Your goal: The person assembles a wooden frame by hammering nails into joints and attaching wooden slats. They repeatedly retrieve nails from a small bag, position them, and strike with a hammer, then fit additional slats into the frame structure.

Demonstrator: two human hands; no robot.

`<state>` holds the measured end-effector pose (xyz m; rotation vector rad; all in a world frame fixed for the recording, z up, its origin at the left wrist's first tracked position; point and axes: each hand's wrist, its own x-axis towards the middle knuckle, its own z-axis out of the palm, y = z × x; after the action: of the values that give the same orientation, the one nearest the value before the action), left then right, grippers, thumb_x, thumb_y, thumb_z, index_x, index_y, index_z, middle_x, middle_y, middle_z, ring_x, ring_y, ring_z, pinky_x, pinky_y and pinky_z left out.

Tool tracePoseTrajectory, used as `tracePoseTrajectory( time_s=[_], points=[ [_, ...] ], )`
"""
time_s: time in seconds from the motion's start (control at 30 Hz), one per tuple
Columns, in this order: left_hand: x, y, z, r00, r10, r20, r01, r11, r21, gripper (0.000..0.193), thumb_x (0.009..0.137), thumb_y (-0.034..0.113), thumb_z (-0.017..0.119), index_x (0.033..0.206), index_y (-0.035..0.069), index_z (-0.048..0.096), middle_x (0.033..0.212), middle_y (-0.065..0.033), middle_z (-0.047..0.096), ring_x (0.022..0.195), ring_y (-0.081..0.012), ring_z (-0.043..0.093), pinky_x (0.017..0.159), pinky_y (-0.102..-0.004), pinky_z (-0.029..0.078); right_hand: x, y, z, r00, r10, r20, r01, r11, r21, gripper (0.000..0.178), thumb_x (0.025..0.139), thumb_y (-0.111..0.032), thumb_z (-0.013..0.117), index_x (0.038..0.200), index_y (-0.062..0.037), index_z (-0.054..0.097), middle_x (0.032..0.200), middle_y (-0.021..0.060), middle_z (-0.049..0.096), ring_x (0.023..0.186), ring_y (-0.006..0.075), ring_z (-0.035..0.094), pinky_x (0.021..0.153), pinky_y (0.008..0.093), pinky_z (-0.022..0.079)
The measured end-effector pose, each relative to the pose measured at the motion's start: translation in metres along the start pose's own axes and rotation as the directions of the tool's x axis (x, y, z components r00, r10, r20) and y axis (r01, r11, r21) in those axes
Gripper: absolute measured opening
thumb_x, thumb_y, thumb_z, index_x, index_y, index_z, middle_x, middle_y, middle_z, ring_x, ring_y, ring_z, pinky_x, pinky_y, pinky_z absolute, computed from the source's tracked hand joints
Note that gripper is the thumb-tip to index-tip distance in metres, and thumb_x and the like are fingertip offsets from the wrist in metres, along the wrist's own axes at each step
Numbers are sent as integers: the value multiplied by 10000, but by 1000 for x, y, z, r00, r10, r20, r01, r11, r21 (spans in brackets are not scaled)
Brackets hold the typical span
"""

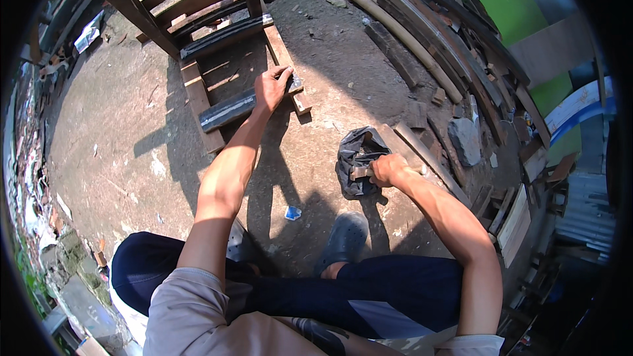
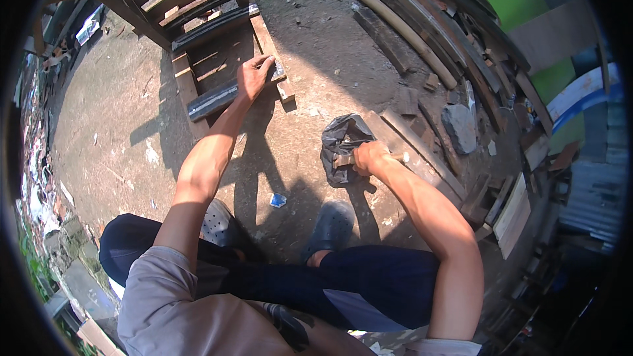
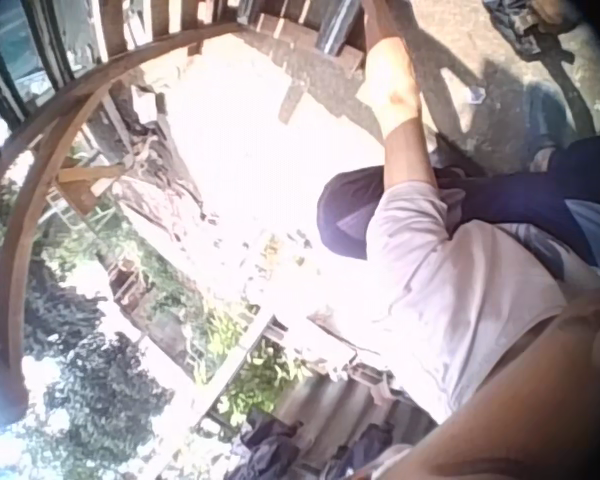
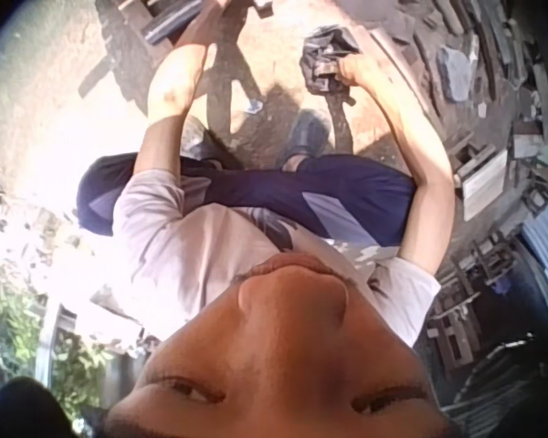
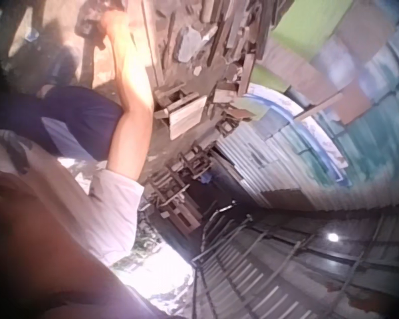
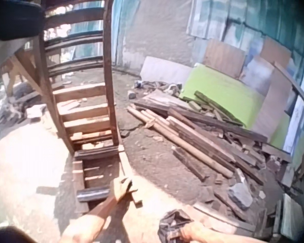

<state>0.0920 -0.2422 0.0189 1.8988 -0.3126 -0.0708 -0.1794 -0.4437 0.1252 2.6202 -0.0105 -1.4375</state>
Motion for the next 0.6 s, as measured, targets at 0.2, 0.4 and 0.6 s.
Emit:
tracePoseTrajectory(
  time_s=[0.2,0.4,0.6],
  points=[
    [-1,2,-2,1000,11,2,-11,1000,19,251,884,263,689,1017,57,736,916,-100,741,835,-140,703,726,-265,520,4,-2,-5,1000,16,17,-16,1000,-2,383,838,-440,649,1023,-113,723,1067,110,710,1000,265,687,825,383,549],
    [0,-1,-1,1000,5,-2,-5,1000,7,252,885,265,687,1020,57,735,910,-101,740,829,-138,702,721,-259,519,6,-6,-9,999,32,24,-32,999,-15,377,842,-436,646,1018,-113,731,1054,112,715,986,272,694,813,380,556],
    [-1,-4,1,999,44,-22,-43,999,23,256,885,269,686,1023,59,735,910,-119,736,825,-157,708,722,-264,522,10,-3,-4,1000,6,20,-6,1000,13,425,837,-458,640,1010,-74,700,984,168,706,920,319,696,784,426,556]
  ],
)
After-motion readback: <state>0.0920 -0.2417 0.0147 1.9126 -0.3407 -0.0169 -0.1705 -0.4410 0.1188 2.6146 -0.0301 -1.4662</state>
